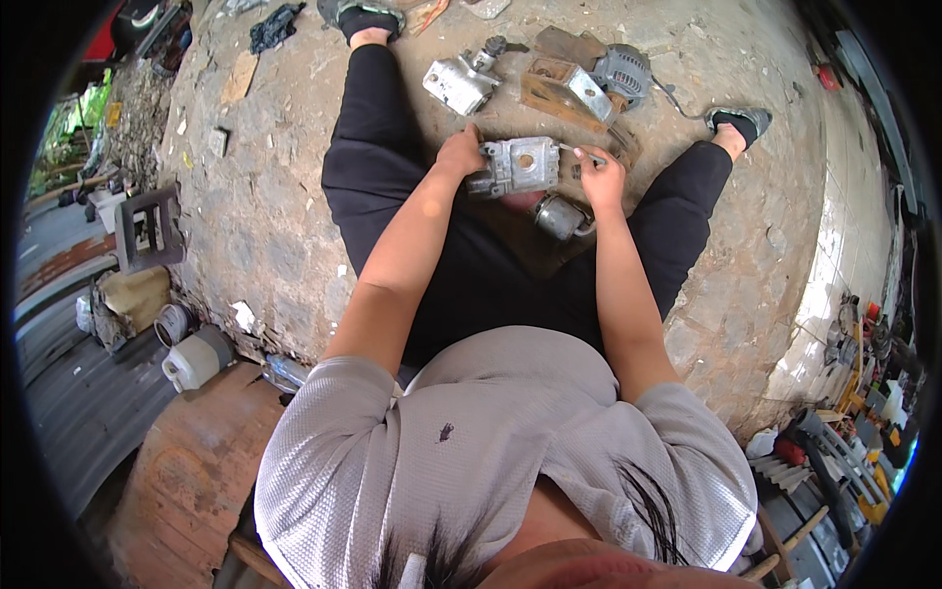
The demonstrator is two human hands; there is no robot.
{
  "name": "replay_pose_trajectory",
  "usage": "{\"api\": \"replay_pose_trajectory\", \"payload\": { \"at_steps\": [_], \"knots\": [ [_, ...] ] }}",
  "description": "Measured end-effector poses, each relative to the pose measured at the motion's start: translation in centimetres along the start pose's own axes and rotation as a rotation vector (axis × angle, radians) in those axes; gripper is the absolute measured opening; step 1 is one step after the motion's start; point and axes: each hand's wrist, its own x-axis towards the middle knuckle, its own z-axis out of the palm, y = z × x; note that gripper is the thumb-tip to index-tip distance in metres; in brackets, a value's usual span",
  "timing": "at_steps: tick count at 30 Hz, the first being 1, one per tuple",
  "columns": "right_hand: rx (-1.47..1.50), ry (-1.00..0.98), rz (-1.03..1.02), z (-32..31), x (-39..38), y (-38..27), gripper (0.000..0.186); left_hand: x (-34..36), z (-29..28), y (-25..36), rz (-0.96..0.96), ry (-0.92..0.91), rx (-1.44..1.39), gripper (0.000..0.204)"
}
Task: The person sits on the floor and uses a screwdriver to loosen and remove screws from a metallic mechanical part. They repeatedly adjust the part, remove screws, and place them on the floor nearby.
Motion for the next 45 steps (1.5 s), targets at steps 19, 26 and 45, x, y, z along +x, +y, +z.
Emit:
{"api": "replay_pose_trajectory", "payload": {
  "at_steps": [19,26,45],
  "knots": [
    [0.125,-0.030,0.010,-1.7,-1.4,0.9,0.035,-2.4,0.7,0.5,0.031,-0.054,0.169,0.048],
    [0.189,0.062,-0.008,-3.9,-2.3,2.4,0.035,-5.2,-1.6,6.8,0.160,0.208,0.334,0.039],
    [0.169,-0.081,-0.040,-1.8,-1.4,1.9,0.041,-7.4,-0.3,-0.2,0.598,0.131,0.656,0.048]
  ]
}}
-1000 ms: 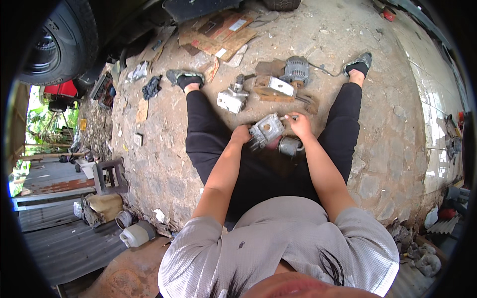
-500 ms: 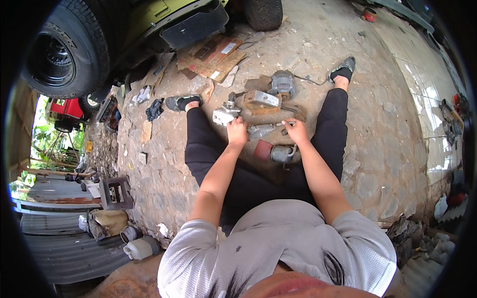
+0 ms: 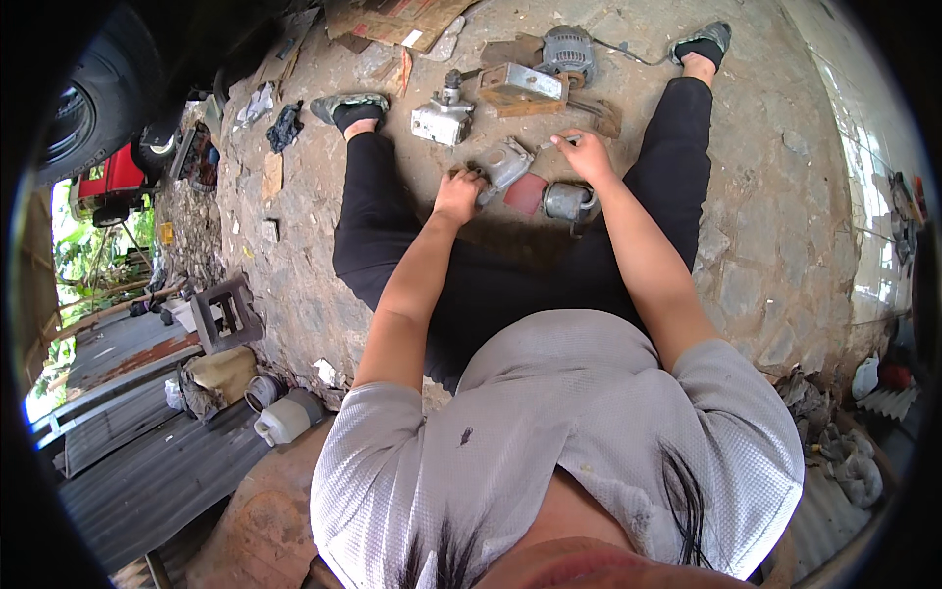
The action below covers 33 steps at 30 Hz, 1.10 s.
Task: The person sits on the floor and uses a screwdriver to loosen and remove screws from a metallic mechanical part. They repeatedly adjust the part, remove screws, and place them on the floor nearby.
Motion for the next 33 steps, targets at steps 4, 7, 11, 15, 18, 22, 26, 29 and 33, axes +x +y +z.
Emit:
{"api": "replay_pose_trajectory", "payload": {
  "at_steps": [4,7,11,15,18,22,26,29,33],
  "knots": [
    [-0.071,-0.097,-0.011,0.9,-0.6,-0.2,0.043,0.9,-0.9,-0.1,-0.234,-0.009,-0.325,0.043],
    [-0.121,-0.208,-0.005,1.2,-1.2,-1.6,0.043,1.0,-2.5,-1.2,-0.453,-0.106,-0.375,0.055],
    [-0.190,-0.258,-0.127,3.0,-1.3,-1.9,0.035,0.6,1.0,-3.9,-0.598,-0.341,-0.282,0.098],
    [-0.242,-0.229,-0.153,4.8,-0.6,-0.5,0.035,1.4,1.5,-2.4,-0.519,-0.449,-0.214,0.106],
    [-0.231,-0.191,-0.202,5.9,0.1,-0.2,0.036,2.0,1.6,-1.8,-0.553,-0.437,-0.147,0.097],
    [-0.287,-0.193,-0.168,6.7,0.5,0.0,0.035,2.4,0.6,-2.1,-0.526,-0.489,-0.138,0.085],
    [-0.383,-0.245,-0.079,6.5,0.4,-0.6,0.033,2.4,0.1,-2.6,-0.510,-0.507,-0.169,0.076],
    [-0.482,-0.331,0.016,5.8,0.9,-1.7,0.033,2.3,-0.1,-2.8,-0.505,-0.512,-0.168,0.073],
    [-0.347,-0.128,-0.028,6.0,0.9,-0.7,0.032,2.5,0.1,-3.0,-0.481,-0.502,-0.183,0.073]
  ]
}}
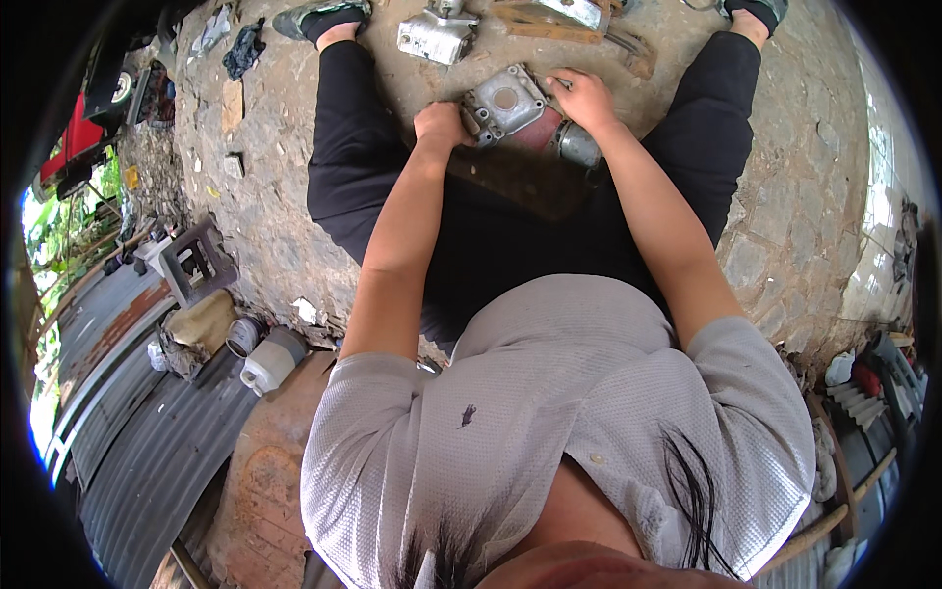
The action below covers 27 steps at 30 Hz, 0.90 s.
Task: The person sits on the floor and uses a screwdriver to loosen and remove screws from a metallic mechanical part. They repeatedly adjust the part, remove screws, and place them on the floor nearby.
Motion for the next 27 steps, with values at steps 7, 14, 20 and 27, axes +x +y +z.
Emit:
{"api": "replay_pose_trajectory", "payload": {
  "at_steps": [7,14,20,27],
  "knots": [
    [-0.039,-0.118,0.005,0.2,0.2,0.4,0.035,-0.1,-0.2,-0.1,-0.009,-0.004,0.008,0.069],
    [0.083,-0.083,-0.066,0.7,-0.2,0.8,0.032,-0.2,0.4,-0.2,-0.022,0.003,-0.015,0.076],
    [0.107,-0.140,0.012,1.6,-0.6,0.4,0.033,0.1,0.5,-0.1,-0.021,0.004,-0.011,0.081],
    [0.111,-0.228,0.003,0.0,-1.2,-0.3,0.033,0.4,1.4,-0.4,-0.029,0.041,-0.020,0.082]
  ]
}}
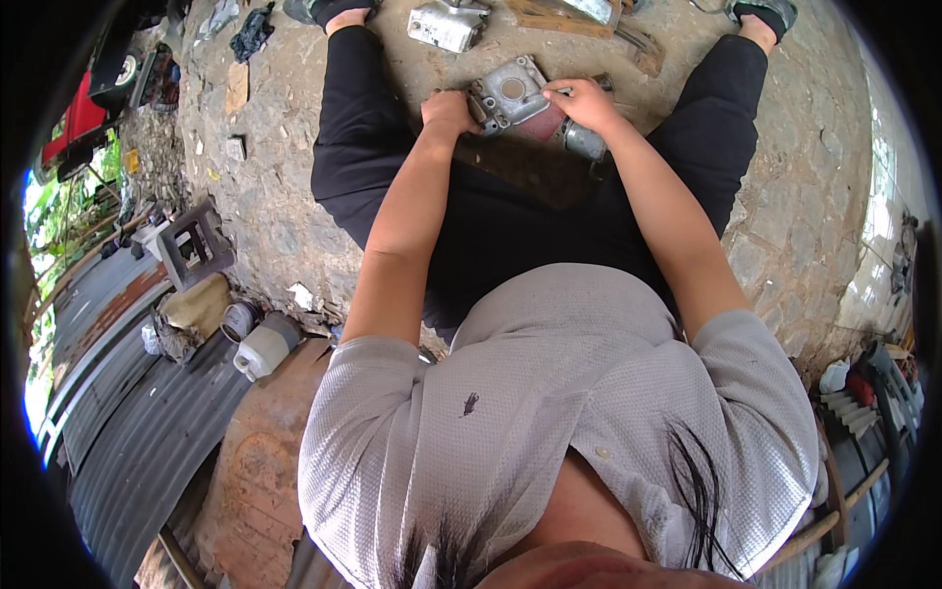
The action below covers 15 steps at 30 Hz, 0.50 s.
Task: The person sits on the floor and uses a screwdriver to loosen and remove screws from a metallic mechanical part. They repeatedly adjust the part, remove screws, and place them on the floor nearby.
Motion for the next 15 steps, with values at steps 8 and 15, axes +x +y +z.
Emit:
{"api": "replay_pose_trajectory", "payload": {
  "at_steps": [8,15],
  "knots": [
    [-0.066,-0.044,-0.218,0.6,0.0,1.5,0.035,0.0,-0.4,0.1,0.001,-0.038,0.019,0.082],
    [-0.063,0.104,-0.393,1.7,1.0,4.4,0.031,0.2,-0.9,0.6,0.019,-0.038,0.015,0.084]
  ]
}}
